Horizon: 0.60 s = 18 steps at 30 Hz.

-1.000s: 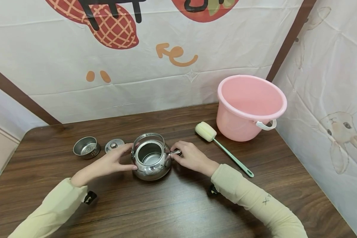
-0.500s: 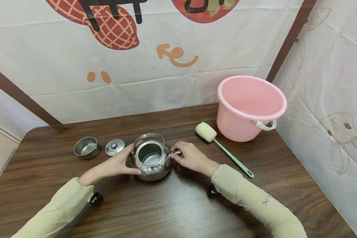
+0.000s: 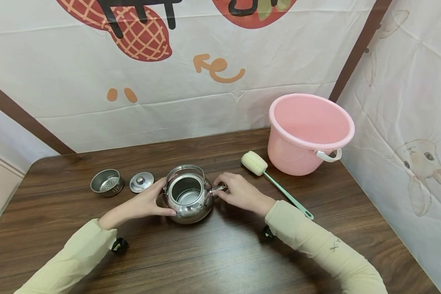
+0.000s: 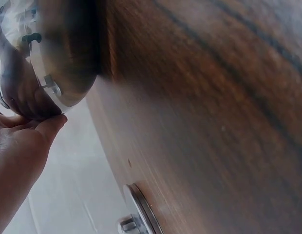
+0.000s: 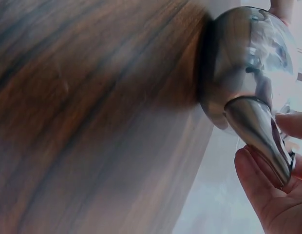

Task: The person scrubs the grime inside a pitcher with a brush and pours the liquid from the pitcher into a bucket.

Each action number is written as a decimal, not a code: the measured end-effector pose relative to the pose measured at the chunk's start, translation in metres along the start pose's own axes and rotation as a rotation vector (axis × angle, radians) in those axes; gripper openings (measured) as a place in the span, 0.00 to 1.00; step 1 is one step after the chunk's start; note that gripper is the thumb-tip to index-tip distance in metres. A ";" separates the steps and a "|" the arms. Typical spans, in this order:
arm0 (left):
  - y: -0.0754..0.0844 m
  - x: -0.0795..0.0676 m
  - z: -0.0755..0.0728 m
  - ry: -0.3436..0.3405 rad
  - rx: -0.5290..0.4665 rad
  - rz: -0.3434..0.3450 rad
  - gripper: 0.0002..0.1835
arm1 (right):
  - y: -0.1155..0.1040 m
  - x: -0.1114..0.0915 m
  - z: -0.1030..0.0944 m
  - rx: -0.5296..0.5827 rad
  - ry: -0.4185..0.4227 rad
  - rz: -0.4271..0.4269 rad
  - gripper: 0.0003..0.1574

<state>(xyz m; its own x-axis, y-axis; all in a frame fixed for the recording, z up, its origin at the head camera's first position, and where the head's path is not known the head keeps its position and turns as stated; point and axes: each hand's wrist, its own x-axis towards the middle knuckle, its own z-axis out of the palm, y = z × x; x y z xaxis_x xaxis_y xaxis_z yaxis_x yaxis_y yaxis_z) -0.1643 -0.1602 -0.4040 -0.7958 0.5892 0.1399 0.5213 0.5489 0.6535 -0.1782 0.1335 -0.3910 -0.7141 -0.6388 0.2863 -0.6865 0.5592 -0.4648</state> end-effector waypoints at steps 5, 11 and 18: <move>0.000 0.000 0.000 -0.001 0.007 -0.004 0.53 | 0.002 -0.006 -0.010 0.024 0.020 0.050 0.11; 0.000 0.000 0.000 0.001 0.013 0.003 0.52 | 0.005 -0.014 -0.020 0.079 0.039 0.093 0.10; 0.001 -0.001 0.000 -0.003 0.015 -0.004 0.53 | 0.012 -0.023 -0.031 0.123 0.037 0.131 0.10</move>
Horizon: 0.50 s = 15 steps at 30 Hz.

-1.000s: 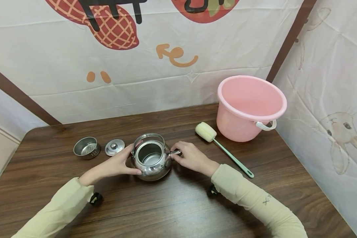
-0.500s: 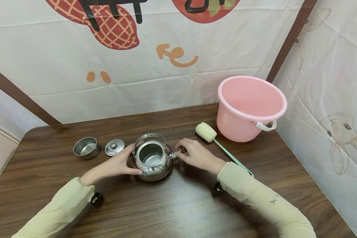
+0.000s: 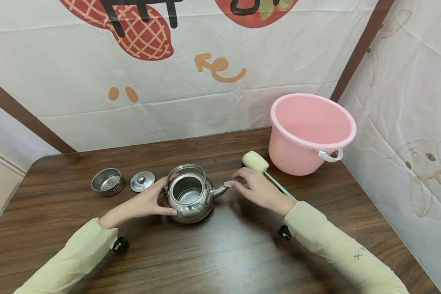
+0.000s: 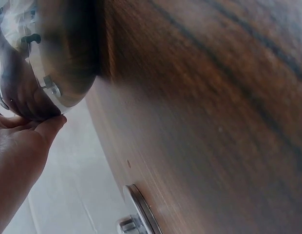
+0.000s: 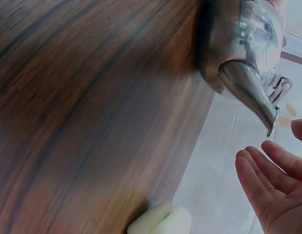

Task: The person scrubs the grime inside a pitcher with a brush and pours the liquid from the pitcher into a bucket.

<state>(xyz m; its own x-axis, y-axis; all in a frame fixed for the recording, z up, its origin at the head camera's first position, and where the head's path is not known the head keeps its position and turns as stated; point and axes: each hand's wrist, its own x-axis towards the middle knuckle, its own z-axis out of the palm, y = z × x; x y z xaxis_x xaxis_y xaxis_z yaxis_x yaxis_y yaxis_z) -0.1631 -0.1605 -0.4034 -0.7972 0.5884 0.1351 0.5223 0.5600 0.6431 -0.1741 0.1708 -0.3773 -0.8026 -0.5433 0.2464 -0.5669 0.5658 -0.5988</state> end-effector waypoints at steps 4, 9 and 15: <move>0.001 0.000 0.000 -0.004 -0.001 -0.007 0.53 | 0.005 -0.004 -0.005 -0.043 0.005 0.010 0.12; 0.002 0.000 -0.001 -0.012 -0.005 -0.018 0.53 | 0.012 -0.011 -0.010 -0.123 0.020 0.005 0.12; 0.003 0.000 -0.001 -0.016 0.000 -0.019 0.53 | 0.020 -0.021 -0.015 -0.172 0.037 0.042 0.11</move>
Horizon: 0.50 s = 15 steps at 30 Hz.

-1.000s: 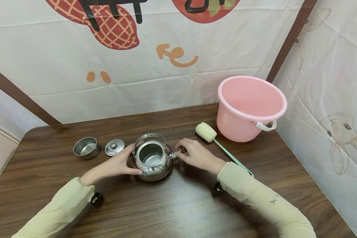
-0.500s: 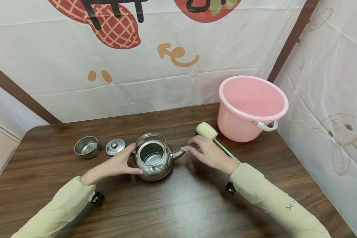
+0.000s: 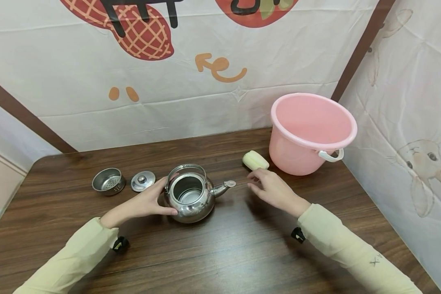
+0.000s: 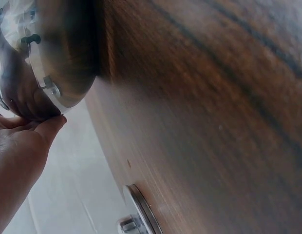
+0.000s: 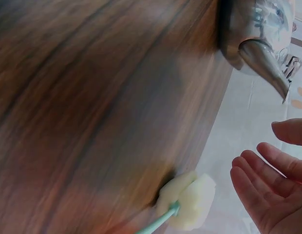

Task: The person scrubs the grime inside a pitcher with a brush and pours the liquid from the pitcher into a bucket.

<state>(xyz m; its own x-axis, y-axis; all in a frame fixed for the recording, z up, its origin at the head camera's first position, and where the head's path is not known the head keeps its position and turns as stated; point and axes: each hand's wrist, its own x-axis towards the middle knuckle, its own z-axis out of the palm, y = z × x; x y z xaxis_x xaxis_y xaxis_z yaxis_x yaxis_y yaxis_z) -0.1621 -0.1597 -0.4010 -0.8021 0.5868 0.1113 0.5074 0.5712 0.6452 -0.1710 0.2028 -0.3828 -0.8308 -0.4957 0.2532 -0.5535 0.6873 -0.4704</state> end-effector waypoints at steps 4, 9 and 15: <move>-0.001 0.000 0.000 0.002 0.000 0.004 0.53 | 0.007 -0.006 -0.003 -0.024 0.017 0.010 0.11; -0.001 0.000 0.000 0.002 -0.003 0.002 0.53 | 0.015 -0.011 -0.006 -0.055 0.039 0.027 0.11; -0.001 0.000 0.000 0.002 -0.004 0.001 0.53 | 0.022 -0.017 -0.011 -0.086 0.029 0.089 0.12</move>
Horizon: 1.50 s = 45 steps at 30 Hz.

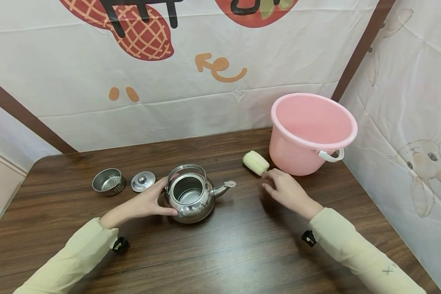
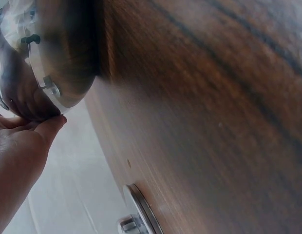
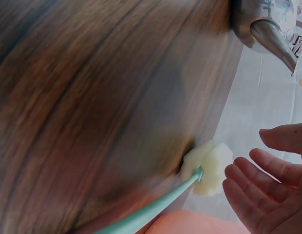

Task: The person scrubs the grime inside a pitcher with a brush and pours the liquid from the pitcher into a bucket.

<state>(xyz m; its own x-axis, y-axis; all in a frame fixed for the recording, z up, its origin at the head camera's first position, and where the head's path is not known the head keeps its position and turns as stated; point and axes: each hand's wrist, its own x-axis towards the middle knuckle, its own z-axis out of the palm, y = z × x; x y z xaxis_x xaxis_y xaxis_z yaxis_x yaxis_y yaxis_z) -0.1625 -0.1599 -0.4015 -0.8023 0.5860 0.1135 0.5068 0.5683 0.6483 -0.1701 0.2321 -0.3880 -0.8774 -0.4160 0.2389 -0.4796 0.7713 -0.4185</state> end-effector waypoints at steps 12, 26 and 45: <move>-0.001 0.000 0.001 0.004 0.005 0.002 0.52 | 0.016 -0.012 -0.005 -0.054 0.011 0.076 0.12; -0.003 0.000 0.001 0.009 0.002 0.010 0.53 | 0.027 -0.019 -0.005 -0.070 -0.040 0.199 0.12; 0.000 -0.001 0.000 0.005 -0.002 -0.003 0.53 | 0.039 -0.023 0.007 -0.067 -0.053 0.240 0.10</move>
<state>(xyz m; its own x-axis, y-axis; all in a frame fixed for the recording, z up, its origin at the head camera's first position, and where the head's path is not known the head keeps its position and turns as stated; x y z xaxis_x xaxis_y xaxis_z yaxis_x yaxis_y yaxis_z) -0.1618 -0.1606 -0.4020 -0.8053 0.5815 0.1157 0.5039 0.5684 0.6504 -0.1686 0.2682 -0.4160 -0.9663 -0.2400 0.0927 -0.2569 0.8807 -0.3979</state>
